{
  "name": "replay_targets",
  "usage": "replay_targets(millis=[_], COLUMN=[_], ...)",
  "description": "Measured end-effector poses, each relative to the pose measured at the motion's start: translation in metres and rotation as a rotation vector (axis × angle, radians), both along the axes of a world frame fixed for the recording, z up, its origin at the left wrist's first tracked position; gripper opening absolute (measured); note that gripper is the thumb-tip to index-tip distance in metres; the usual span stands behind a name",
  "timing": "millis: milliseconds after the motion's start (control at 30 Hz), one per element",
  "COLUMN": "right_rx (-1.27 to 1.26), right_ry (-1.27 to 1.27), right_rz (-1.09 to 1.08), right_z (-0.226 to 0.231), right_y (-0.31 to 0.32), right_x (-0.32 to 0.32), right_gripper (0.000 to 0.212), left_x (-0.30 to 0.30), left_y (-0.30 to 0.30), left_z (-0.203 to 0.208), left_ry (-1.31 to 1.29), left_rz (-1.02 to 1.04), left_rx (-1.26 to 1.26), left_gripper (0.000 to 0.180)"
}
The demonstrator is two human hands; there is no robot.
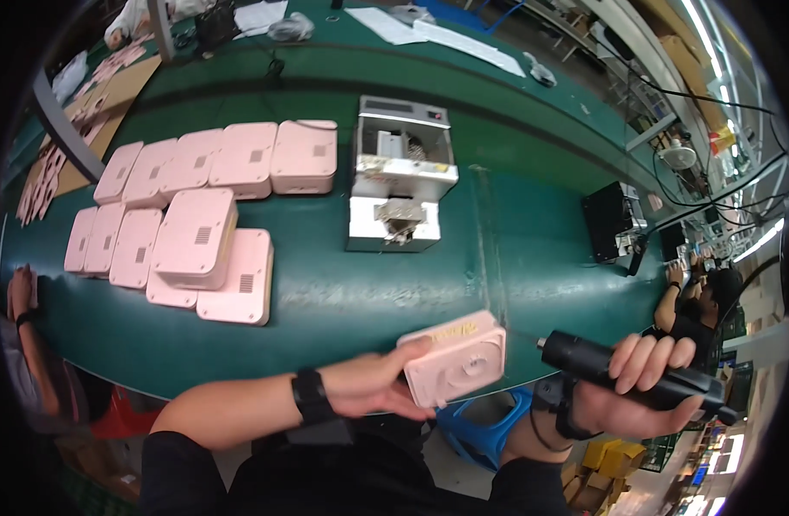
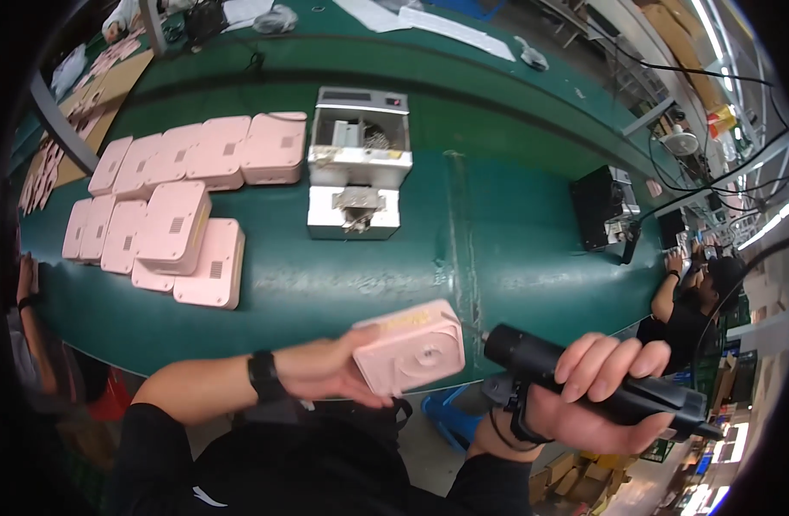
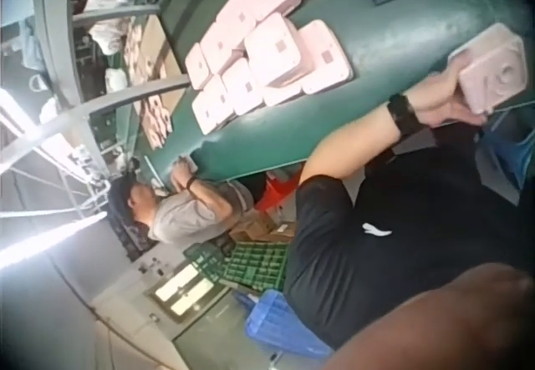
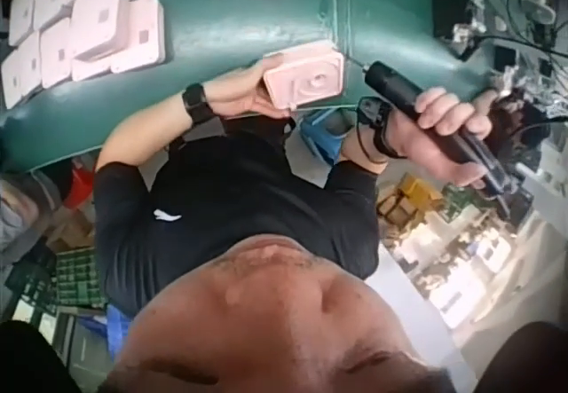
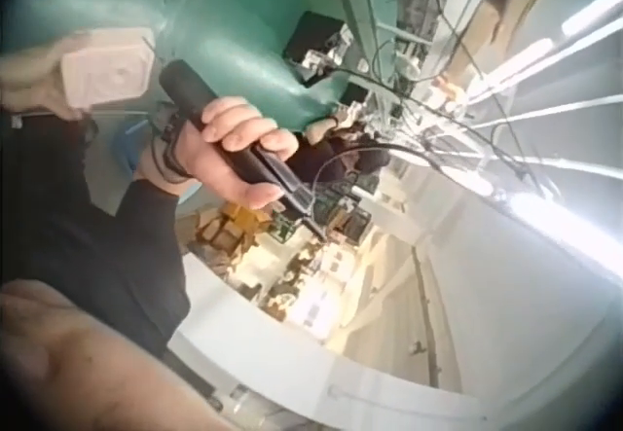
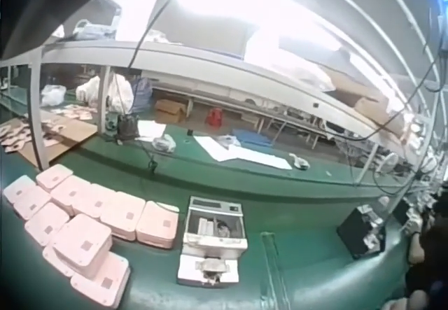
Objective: Using an electric screwdriver to fasten screws into pink plastic electronic housings on an assembly line.
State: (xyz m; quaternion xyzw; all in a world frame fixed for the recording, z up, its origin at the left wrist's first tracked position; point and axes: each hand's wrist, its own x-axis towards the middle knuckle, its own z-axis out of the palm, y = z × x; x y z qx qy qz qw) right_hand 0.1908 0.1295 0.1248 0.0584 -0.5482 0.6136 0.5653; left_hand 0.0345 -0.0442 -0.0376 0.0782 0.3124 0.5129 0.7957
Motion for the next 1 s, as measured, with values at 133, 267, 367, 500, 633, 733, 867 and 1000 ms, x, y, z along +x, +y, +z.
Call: replay_targets(millis=[133, 267, 367, 500, 633, 733, 867, 1000], right_rx=[-0.094, -0.1, -0.101, -0.128, -0.167, -0.253, -0.323, -0.273], right_ry=[-0.043, -0.063, -0.081, -0.139, -0.224, -0.261, -0.342, -0.397], right_rz=[-0.109, -0.154, -0.161, -0.15, -0.094, -0.08, -0.114, -0.097], right_z=[-0.018, -0.018, -0.022, -0.042, -0.067, -0.089, -0.113, -0.122], right_y=[0.01, 0.012, 0.009, 0.014, 0.022, 0.023, 0.024, 0.022], right_x=[0.037, 0.044, 0.046, 0.039, 0.026, 0.017, -0.014, -0.023], right_gripper=[0.043, 0.043, 0.045, 0.047, 0.041, 0.034, 0.032, 0.029], left_x=[0.036, 0.022, 0.004, 0.002, -0.027, -0.046, -0.048, -0.033], left_y=[0.057, 0.143, 0.175, 0.142, 0.03, -0.023, -0.032, -0.019], left_z=[-0.015, -0.029, -0.018, -0.018, -0.003, -0.005, -0.014, -0.014], left_ry=[-0.279, -0.25, -0.053, 0.678, 1.609, 1.769, 1.983, 2.13], left_rz=[-0.039, 0.24, 0.397, 0.447, 0.24, 0.192, 0.159, 0.12], left_rx=[-0.087, 0.063, 0.096, 0.27, 0.405, 0.267, 0.355, 0.556], left_gripper=[0.074, 0.076, 0.071, 0.06, 0.036, 0.028, 0.025, 0.021])
